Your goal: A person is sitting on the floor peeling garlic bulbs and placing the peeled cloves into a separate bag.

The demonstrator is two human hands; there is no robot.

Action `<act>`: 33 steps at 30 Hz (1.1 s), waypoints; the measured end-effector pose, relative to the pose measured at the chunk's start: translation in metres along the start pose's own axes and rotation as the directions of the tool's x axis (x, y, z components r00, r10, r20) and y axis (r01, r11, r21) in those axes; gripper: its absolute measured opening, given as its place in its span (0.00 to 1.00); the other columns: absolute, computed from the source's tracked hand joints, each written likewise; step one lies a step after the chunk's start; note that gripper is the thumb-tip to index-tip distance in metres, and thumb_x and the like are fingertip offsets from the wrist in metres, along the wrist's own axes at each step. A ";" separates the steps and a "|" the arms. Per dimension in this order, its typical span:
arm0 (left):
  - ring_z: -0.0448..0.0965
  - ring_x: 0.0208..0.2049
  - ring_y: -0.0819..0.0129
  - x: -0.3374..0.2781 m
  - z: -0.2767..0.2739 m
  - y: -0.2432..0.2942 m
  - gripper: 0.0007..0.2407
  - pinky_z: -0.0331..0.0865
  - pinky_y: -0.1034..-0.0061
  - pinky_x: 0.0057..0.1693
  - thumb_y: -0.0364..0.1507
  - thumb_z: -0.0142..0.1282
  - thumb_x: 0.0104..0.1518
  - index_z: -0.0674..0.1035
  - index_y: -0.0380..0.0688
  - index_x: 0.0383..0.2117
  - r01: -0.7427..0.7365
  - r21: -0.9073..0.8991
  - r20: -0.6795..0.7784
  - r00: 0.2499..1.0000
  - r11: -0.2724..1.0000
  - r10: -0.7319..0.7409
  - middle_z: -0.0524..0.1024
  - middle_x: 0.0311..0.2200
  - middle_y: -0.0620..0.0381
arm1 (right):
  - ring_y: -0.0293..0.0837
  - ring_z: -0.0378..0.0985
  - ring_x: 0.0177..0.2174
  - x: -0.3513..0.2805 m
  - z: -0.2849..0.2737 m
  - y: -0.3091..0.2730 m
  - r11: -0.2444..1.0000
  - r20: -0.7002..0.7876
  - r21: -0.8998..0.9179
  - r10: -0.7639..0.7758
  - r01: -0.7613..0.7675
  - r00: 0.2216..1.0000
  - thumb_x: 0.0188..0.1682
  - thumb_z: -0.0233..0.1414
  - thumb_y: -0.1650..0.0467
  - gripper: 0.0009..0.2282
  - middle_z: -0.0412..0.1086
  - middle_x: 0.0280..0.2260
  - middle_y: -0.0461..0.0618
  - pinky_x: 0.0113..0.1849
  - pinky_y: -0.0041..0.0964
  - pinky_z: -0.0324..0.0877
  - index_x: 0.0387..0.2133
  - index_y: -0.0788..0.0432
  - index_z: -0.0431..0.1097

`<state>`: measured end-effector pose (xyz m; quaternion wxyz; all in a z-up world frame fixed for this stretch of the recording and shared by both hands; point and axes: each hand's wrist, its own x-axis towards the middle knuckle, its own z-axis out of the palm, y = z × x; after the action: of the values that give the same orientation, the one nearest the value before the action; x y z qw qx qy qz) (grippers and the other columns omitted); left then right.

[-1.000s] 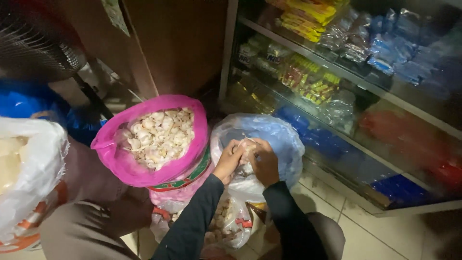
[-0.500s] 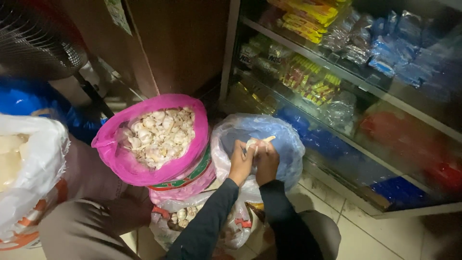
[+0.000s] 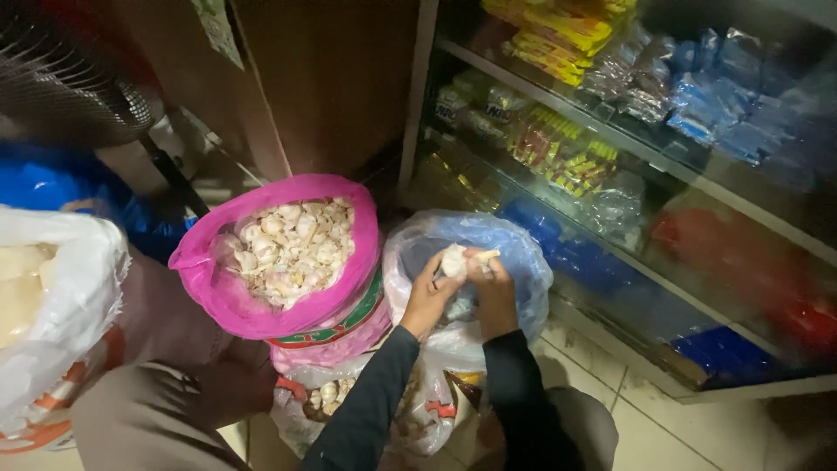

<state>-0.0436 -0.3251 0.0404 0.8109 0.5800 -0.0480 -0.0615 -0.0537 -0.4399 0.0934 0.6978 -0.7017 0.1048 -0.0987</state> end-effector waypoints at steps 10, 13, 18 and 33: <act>0.80 0.48 0.58 0.017 -0.011 -0.045 0.21 0.79 0.67 0.50 0.31 0.59 0.62 0.71 0.38 0.61 0.043 0.103 -0.161 0.987 0.994 -0.026 0.76 0.52 0.42 | 0.41 0.69 0.28 0.003 0.001 0.019 0.997 -0.022 -0.079 -0.026 0.025 0.999 0.48 0.62 0.64 0.10 0.71 0.24 0.50 0.34 0.43 0.70 0.36 0.57 0.79; 0.81 0.41 0.65 0.021 -0.015 -0.045 0.22 0.80 0.71 0.47 0.33 0.62 0.60 0.72 0.40 0.60 0.088 0.006 -0.133 0.987 0.996 -0.086 0.78 0.49 0.47 | 0.39 0.69 0.29 0.003 -0.004 0.027 0.999 -0.021 -0.039 0.011 -0.011 1.000 0.47 0.62 0.63 0.10 0.69 0.23 0.46 0.34 0.39 0.70 0.35 0.57 0.78; 0.74 0.57 0.53 0.001 -0.015 0.009 0.26 0.74 0.60 0.58 0.35 0.57 0.64 0.65 0.42 0.67 0.158 -0.148 0.030 0.987 0.976 -0.156 0.67 0.62 0.38 | 0.41 0.66 0.30 0.005 -0.014 0.024 0.997 -0.032 0.007 0.072 -0.072 0.997 0.47 0.63 0.63 0.12 0.70 0.27 0.48 0.36 0.39 0.69 0.35 0.59 0.76; 0.77 0.53 0.45 0.019 -0.038 -0.003 0.15 0.71 0.51 0.58 0.35 0.47 0.69 0.70 0.46 0.59 -0.006 0.378 0.055 0.998 0.926 -0.016 0.77 0.50 0.39 | 0.39 0.68 0.29 0.035 -0.024 0.071 0.921 0.068 -0.353 -0.151 0.165 0.986 0.51 0.60 0.59 0.18 0.64 0.21 0.49 0.34 0.36 0.65 0.21 0.56 0.63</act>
<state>-0.0192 -0.2940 0.0252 0.6820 0.7236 -0.0804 -0.0695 -0.0275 -0.4728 0.0218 0.5502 -0.8248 0.0504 -0.1203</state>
